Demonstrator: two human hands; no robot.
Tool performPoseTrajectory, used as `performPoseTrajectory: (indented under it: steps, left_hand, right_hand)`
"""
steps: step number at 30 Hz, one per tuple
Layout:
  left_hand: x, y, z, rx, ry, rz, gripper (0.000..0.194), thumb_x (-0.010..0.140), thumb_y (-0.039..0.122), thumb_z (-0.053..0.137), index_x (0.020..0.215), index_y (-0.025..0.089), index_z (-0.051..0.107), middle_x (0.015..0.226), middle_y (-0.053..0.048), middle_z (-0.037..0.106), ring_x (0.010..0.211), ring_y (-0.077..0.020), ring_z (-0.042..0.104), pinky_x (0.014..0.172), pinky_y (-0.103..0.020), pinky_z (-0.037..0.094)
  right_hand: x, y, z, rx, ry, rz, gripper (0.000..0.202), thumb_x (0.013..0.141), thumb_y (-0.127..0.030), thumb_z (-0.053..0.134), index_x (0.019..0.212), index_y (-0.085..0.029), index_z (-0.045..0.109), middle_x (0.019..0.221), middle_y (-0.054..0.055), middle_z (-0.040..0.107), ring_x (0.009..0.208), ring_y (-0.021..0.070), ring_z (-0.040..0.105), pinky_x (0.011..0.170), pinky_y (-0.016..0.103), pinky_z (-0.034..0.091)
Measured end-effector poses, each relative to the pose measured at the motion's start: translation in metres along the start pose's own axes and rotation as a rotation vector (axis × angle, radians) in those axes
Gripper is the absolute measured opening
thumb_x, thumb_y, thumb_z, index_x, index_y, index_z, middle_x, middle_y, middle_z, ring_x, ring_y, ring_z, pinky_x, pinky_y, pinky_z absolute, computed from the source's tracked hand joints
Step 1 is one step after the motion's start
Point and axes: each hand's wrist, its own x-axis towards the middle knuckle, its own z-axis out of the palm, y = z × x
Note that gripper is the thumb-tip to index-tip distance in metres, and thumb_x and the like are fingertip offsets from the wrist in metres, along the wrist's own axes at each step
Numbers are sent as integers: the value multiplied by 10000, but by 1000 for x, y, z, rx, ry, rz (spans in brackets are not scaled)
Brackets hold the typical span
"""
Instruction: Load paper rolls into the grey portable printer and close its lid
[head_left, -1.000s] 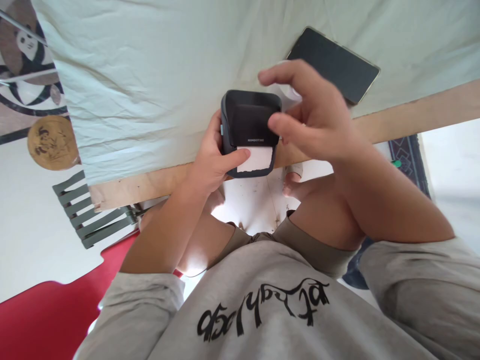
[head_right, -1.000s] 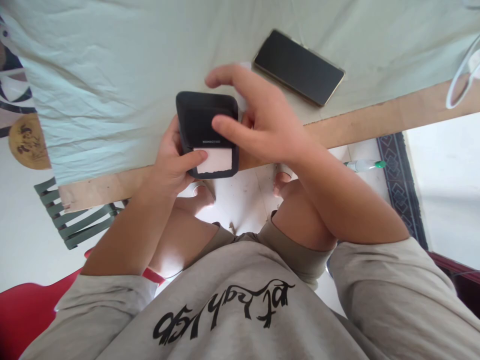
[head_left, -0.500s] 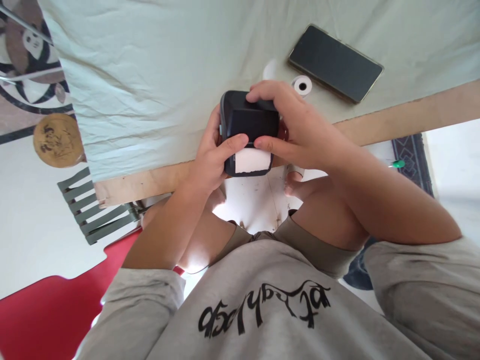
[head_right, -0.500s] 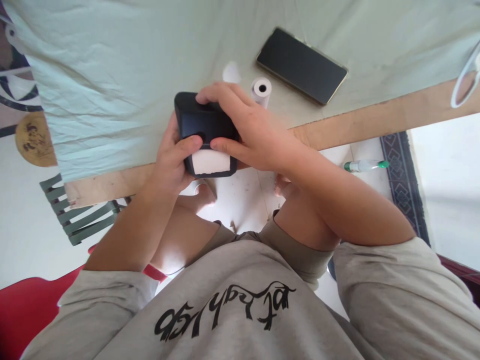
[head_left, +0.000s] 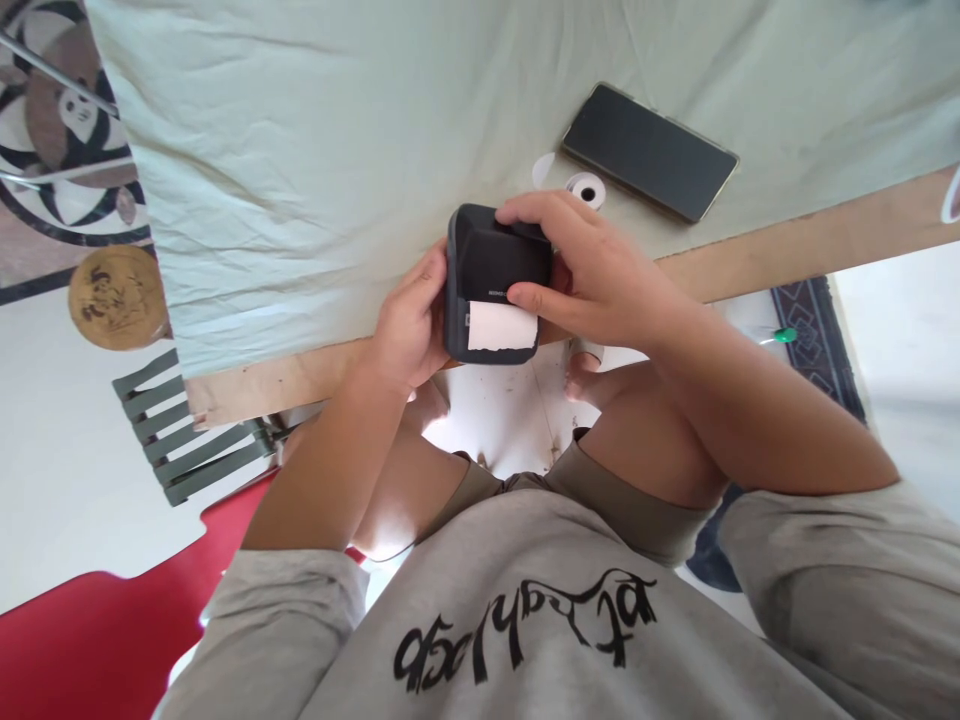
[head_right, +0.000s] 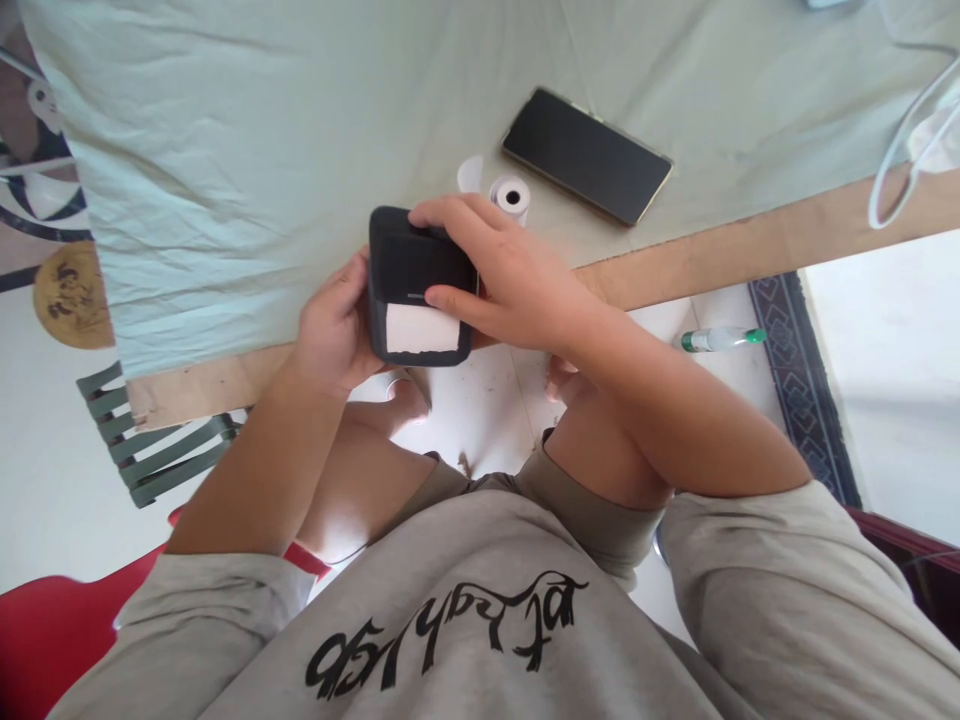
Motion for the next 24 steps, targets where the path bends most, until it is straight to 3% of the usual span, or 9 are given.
performPoseTrajectory:
  steps: [4,8,11,19,22,24]
  left_hand:
    - [1,-3,-1,45,30,34,283,885,501,509,955,245,610,919,-40,682,1203,-306,541,929,-414,512]
    - [0,-4,2,67,72,60,329,887,529,499,937,222,608,908,-48,679,1174,-307,569,888,-419,534]
    - [-1,-2,3,70,72,62,305,894,495,509,954,215,615,898,-46,673,1138,-274,599,871,-384,544]
    - [2,-1,1,42,58,53,192,904,362,505,890,210,621,785,-19,640,981,-213,644,816,-326,541]
    - [2,-1,1,23,62,11,243,893,439,491,899,234,621,855,-21,667,1068,-250,607,856,-363,526]
    - [2,0,2,31,59,-9,287,887,484,468,918,242,620,912,-29,681,1162,-284,556,909,-393,506]
  right_hand:
    - [1,0,-1,26,-16,-58,494,857,-334,513,1325,-271,369,1394,57,455,1275,264,435,1014,447,444]
    - [1,1,-1,23,-61,-26,592,813,-339,561,1360,-288,341,1440,57,404,1287,277,423,937,425,494]
    - [0,0,-2,22,-63,-34,635,781,-299,581,1369,-281,340,1434,72,412,1266,292,446,878,410,520]
    - [0,-2,0,1,-50,-34,668,754,-257,572,1376,-266,328,1438,77,405,1259,300,450,932,443,493]
    - [-1,-4,-4,23,-31,-44,636,747,-239,567,1349,-262,363,1405,75,426,1231,273,468,903,387,508]
    - [-2,-8,-9,15,54,-32,608,730,-249,596,1310,-254,415,1360,84,446,1113,241,536,837,340,521]
